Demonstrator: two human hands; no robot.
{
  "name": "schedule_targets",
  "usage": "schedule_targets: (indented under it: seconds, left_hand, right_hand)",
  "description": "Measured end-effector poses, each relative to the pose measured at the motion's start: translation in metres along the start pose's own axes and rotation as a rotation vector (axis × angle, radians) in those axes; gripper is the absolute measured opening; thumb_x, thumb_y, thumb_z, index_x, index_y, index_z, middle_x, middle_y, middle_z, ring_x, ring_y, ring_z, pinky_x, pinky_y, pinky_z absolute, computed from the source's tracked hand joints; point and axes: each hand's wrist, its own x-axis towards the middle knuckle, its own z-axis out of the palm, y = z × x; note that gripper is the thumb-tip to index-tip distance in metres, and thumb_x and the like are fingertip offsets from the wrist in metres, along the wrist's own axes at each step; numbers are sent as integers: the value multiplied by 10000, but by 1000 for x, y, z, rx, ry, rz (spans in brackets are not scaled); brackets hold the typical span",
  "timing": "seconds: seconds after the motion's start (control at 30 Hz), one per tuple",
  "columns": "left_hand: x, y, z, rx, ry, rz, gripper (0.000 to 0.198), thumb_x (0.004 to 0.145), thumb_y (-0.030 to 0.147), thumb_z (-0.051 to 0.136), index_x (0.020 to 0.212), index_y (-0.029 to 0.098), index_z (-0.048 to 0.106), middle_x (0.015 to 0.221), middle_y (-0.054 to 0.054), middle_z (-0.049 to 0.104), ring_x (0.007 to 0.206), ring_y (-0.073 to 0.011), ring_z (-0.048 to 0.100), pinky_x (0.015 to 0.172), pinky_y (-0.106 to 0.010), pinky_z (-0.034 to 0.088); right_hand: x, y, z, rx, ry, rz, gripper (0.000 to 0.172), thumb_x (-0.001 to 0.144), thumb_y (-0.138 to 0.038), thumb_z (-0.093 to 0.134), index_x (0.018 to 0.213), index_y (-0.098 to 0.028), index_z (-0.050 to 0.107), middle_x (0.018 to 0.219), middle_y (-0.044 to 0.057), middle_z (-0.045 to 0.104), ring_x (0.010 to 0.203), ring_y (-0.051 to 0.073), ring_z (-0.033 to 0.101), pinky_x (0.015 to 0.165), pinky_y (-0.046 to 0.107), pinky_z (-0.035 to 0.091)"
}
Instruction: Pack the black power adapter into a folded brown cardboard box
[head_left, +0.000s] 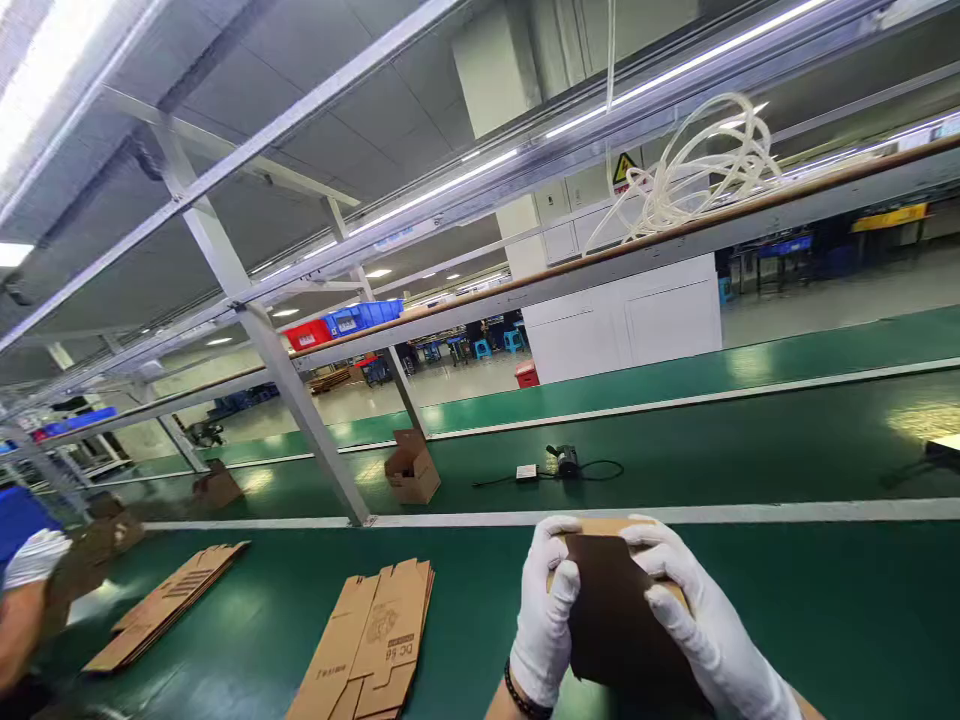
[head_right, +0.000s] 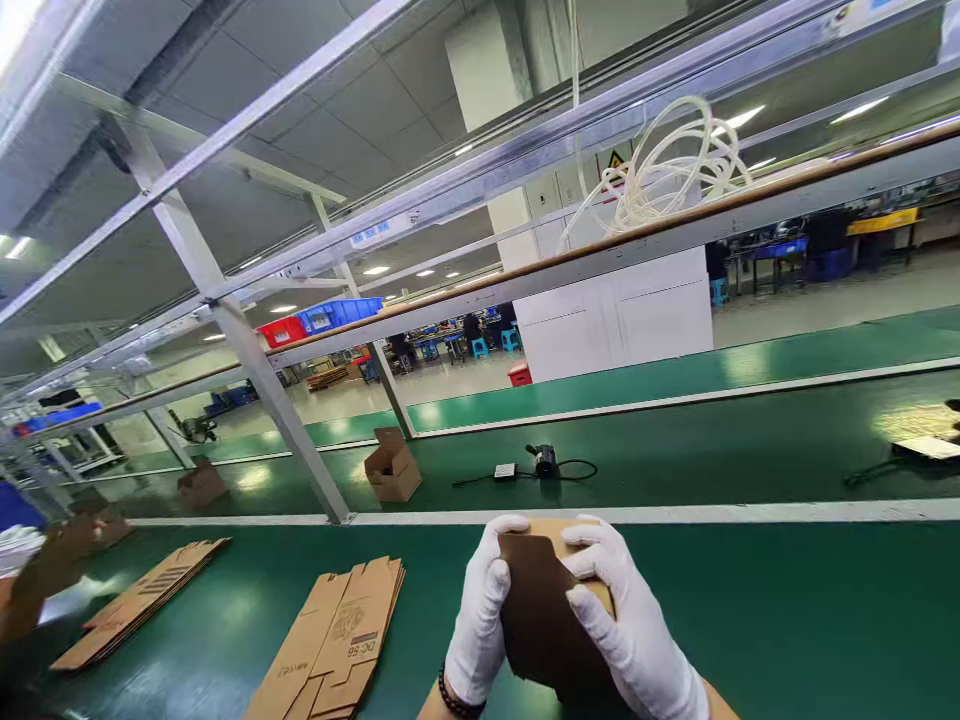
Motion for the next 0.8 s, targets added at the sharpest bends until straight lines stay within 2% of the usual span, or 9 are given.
schedule_targets:
  seconds: [0.07,0.13,0.23,0.3,0.4,0.53,0.63,0.73,0.8]
  left_hand:
    - [-4,2,2,59,27,-3,415,907,546,454,747,175,546,1049,-108,582,986,-241,567,909,-385,459]
    - [-9,3,3,114,54,33,343,920,477,469,777,178,559,1059,-100,578,996,-234,570,914,-381,458]
    - [-13,2,2,193,90,160,248,932,393,469,1031,204,594,1145,-97,560,1088,-235,552,971,-400,447]
    - [-15,0,0,249,73,235,264,947,348,436,1112,221,598,1211,-98,535,1133,-230,534,996,-406,438]
    - [-17,-1,0,282,45,270,284,967,328,380,964,208,637,1180,-90,542,1103,-214,544,980,-398,441]
    - [-19,3,0,280,40,236,393,975,391,346,756,188,601,1048,-82,565,1019,-203,568,947,-405,448]
    - [-20,7,-8,335,-71,161,347,866,521,549,949,199,650,1268,-134,497,1197,-278,508,1015,-467,426]
    - [-18,5,-19,442,-299,44,669,624,565,787,1201,264,630,1531,-129,268,1380,-366,325,1112,-543,324]
    - [-16,-2,-28,408,-285,-31,666,586,572,810,1171,288,669,1544,-100,289,1380,-368,334,1133,-543,297]
  right_hand:
    - [-4,-5,-1,0,27,35,260,927,-497,494,933,-263,609,1100,52,652,1015,222,645,823,297,571]
    - [-8,-7,-4,-13,33,38,246,940,-432,476,1068,-262,601,1179,69,635,1047,228,639,849,312,566]
    - [-11,-7,-9,-61,0,-19,303,949,-360,444,1184,-254,602,1320,88,569,1152,251,593,942,353,528]
    - [-12,-7,-11,-83,-26,-52,262,941,-321,450,1093,-251,651,1343,83,556,1168,259,582,977,376,506]
    - [-14,-7,-13,-86,-10,-53,200,922,-266,470,906,-242,668,1239,75,624,1151,270,586,959,409,511]
    - [-18,-9,-14,-78,-27,-23,246,914,-239,468,707,-228,601,1132,66,661,1164,284,570,927,428,518]
    - [-19,-9,-16,-45,-28,-9,204,930,-312,468,820,-230,618,1266,79,603,1203,291,545,968,441,492]
    - [-15,-2,-16,10,-72,48,301,947,-454,451,1057,-238,629,1385,99,520,1227,291,531,1014,439,463]
    - [-10,9,-15,104,-71,132,426,962,-530,385,1206,-244,586,1422,102,486,1273,285,492,1061,452,423]
